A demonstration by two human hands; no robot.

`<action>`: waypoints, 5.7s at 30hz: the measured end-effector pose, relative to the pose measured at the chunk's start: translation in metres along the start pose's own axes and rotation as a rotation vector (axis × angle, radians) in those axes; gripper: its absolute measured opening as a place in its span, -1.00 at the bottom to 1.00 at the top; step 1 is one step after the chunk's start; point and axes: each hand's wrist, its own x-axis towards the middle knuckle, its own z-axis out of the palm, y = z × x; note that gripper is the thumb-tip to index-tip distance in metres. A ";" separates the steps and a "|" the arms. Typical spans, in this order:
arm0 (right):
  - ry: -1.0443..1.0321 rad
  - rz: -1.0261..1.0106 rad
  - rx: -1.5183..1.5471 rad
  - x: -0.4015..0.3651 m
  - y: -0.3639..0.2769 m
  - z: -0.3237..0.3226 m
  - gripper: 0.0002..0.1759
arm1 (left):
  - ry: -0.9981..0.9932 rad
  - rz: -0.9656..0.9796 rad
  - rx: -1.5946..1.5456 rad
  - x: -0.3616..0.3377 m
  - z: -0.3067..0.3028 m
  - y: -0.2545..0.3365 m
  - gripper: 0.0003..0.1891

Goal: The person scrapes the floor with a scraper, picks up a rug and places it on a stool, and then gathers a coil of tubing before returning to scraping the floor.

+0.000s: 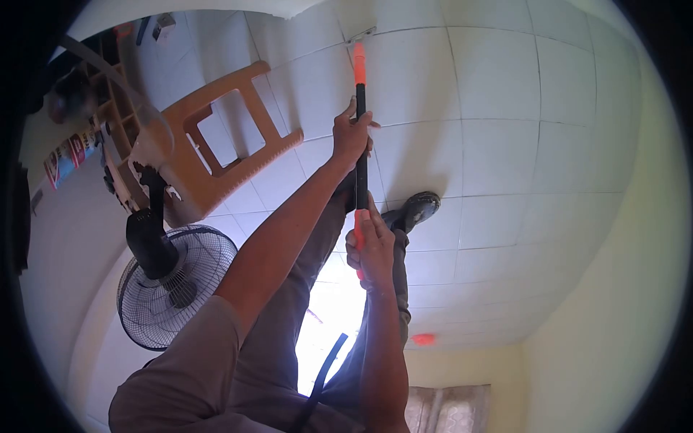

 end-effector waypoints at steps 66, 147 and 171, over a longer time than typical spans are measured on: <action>-0.006 -0.037 0.006 -0.008 -0.067 0.074 -0.33 | -0.046 -0.129 -0.041 0.053 -0.012 0.076 -0.88; 0.619 -0.171 0.151 -0.269 0.182 -0.213 -0.37 | -0.513 -0.058 0.584 -0.370 -0.123 0.040 -0.64; 0.481 -0.354 -0.291 -0.298 0.223 -0.331 -0.72 | -0.247 0.499 0.714 -0.460 -0.229 0.008 -0.60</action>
